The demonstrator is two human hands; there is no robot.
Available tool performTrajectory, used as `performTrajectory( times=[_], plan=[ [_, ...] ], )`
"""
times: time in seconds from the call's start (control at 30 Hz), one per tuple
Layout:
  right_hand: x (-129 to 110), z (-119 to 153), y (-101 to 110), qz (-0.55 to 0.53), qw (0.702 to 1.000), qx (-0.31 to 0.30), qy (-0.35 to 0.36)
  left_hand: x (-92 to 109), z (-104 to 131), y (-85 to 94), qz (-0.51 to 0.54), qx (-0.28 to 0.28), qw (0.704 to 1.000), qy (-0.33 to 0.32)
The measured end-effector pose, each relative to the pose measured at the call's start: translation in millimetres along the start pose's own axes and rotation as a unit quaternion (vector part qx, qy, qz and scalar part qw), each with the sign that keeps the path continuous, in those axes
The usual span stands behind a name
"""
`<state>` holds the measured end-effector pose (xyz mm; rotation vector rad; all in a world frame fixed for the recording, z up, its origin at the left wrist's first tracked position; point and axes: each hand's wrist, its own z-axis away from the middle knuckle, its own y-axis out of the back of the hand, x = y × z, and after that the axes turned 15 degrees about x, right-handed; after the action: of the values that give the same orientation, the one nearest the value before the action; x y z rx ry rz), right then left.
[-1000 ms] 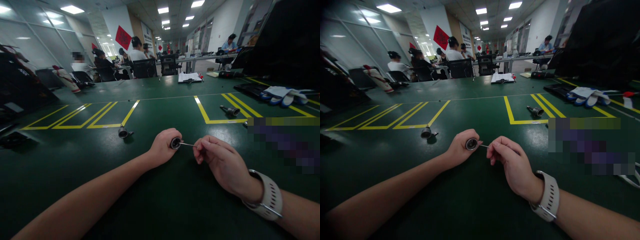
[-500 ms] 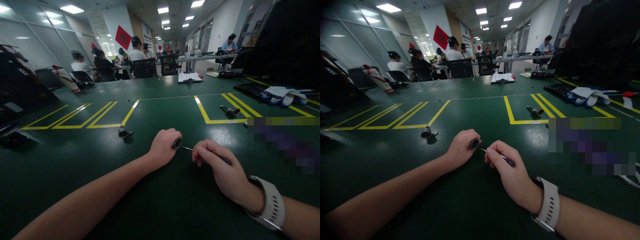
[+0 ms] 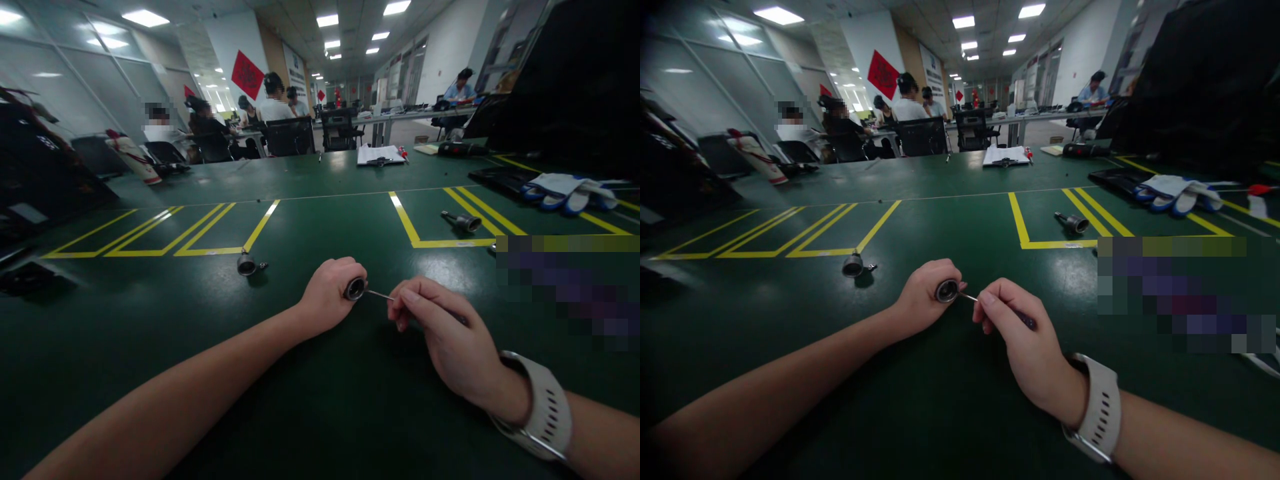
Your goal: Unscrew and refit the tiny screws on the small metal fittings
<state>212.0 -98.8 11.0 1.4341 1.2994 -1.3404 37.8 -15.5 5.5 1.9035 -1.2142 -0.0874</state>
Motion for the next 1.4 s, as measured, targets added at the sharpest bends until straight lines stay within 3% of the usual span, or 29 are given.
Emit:
performTrajectory(
  times=[0.33,0.47,0.6,0.73,0.83,1.1,1.23,1.4],
  plan=[
    [-4.8,-6.3,-6.0,-0.133,0.985,-0.009,-0.110,-0.7,-0.8,0.6,0.097,0.031,0.994,0.027],
    [-2.5,-4.8,-4.2,-0.118,0.989,-0.002,-0.085,-0.8,-1.3,-0.2,0.077,0.033,0.996,0.044],
    [1.2,-1.2,-0.6,-0.025,1.000,-0.004,-0.015,-1.7,-0.9,-1.5,0.024,0.033,0.997,0.064],
    [2.9,0.3,-0.8,0.030,0.999,-0.021,0.005,-0.3,-0.2,-1.3,-0.027,0.014,0.998,0.046],
    [1.1,-2.0,-2.4,-0.011,0.999,-0.020,-0.031,0.5,0.4,-0.2,-0.040,0.004,0.999,0.029],
    [-3.7,-10.1,-4.4,-0.151,0.978,-0.005,-0.145,-1.7,-1.2,-0.6,0.070,0.031,0.997,0.034],
    [-0.5,-7.9,-4.1,-0.137,0.984,0.003,-0.115,-2.1,-1.2,-1.0,0.055,0.030,0.997,0.047],
    [3.3,-1.0,-1.6,-0.014,1.000,0.004,-0.018,0.0,-0.6,-0.9,-0.017,0.017,0.999,0.048]
  ],
)
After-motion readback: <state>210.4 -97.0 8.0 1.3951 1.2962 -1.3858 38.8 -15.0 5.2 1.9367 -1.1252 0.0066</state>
